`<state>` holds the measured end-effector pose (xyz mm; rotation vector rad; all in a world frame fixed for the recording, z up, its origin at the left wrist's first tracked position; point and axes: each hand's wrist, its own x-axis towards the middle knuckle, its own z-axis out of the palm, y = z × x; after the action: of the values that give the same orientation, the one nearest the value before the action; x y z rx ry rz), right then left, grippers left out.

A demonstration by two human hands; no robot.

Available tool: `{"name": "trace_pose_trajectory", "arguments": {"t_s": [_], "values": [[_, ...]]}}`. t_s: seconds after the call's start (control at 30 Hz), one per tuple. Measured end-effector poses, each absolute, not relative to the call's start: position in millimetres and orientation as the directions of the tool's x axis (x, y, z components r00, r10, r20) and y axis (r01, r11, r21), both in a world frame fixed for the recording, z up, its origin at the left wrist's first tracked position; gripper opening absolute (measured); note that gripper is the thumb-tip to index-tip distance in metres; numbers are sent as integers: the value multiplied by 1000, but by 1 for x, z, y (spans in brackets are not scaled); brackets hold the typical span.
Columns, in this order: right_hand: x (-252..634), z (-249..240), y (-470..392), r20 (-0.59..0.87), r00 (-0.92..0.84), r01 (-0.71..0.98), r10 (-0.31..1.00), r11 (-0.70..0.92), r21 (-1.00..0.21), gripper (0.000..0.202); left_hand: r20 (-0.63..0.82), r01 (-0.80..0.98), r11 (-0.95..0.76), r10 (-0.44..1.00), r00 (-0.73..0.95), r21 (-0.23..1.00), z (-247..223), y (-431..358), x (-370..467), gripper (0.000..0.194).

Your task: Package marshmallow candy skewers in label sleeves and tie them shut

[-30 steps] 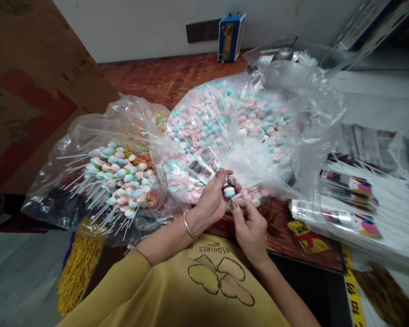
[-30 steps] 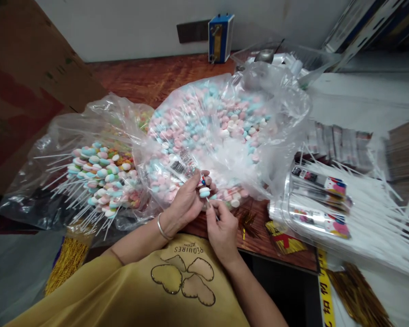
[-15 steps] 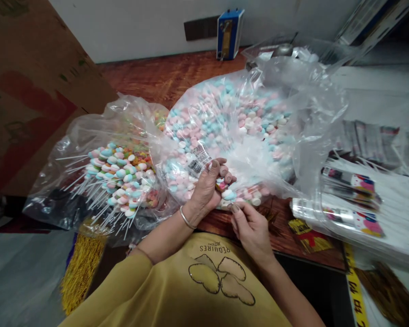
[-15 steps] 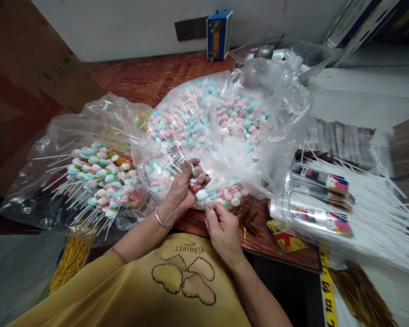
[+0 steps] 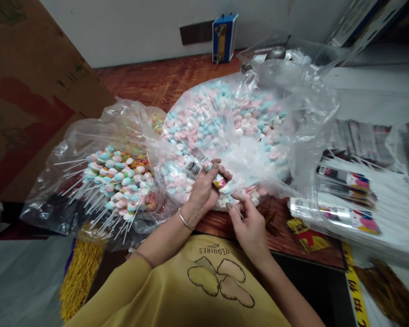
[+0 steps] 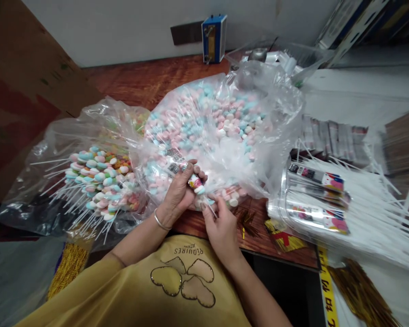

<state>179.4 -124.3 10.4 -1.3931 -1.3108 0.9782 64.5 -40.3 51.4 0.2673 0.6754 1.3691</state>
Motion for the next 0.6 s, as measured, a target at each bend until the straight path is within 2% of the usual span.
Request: {"name": "trace_pose_trajectory", "arguments": {"t_s": [0.07, 0.1, 0.13, 0.17, 0.23, 0.27, 0.3, 0.33, 0.4, 0.43, 0.5, 0.57, 0.6], "values": [[184, 5, -127, 308, 87, 580, 948, 203, -789, 26, -299, -812, 187, 954, 16, 553, 53, -37, 63, 32], [185, 2, -128, 387, 52, 669, 921, 255, -698, 25, -302, -809, 189, 953, 14, 556, 53, -36, 63, 32], [186, 1, -129, 422, 21, 695, 906, 290, -658, 24, -303, -806, 193, 953, 17, 560, 53, -36, 63, 32], [187, 1, -130, 413, 7, 669, 910, 303, -679, 23, -303, -803, 199, 953, 25, 562, 54, -37, 63, 34], [187, 5, -131, 261, 21, 446, 965, 225, -866, 23, -295, -804, 212, 954, 48, 555, 55, -37, 62, 38], [187, 9, -131, 125, 13, 252, 992, 118, -960, 25, -293, -808, 222, 954, 65, 546, 56, -38, 62, 40], [187, 13, -131, -26, -25, 38, 999, -25, -999, 27, -293, -813, 234, 953, 83, 534, 58, -38, 60, 41], [187, 17, -130, -159, -89, -163, 983, -172, -972, 29, -295, -816, 253, 949, 106, 519, 59, -38, 59, 41], [187, 24, -129, -302, -242, -437, 922, -382, -814, 31, -306, -820, 298, 939, 159, 489, 61, -40, 58, 41], [186, 26, -128, -325, -299, -506, 897, -438, -743, 30, -308, -820, 317, 934, 182, 477, 61, -41, 58, 40], [182, 27, -125, -330, -354, -559, 875, -481, -675, 29, -293, -814, 345, 929, 225, 468, 60, -45, 62, 40], [178, 25, -123, -323, -299, -549, 898, -439, -711, 31, -273, -802, 357, 929, 250, 480, 55, -50, 68, 43], [176, 24, -122, -305, -227, -508, 925, -380, -773, 32, -272, -795, 358, 929, 250, 491, 53, -53, 71, 46]]}}
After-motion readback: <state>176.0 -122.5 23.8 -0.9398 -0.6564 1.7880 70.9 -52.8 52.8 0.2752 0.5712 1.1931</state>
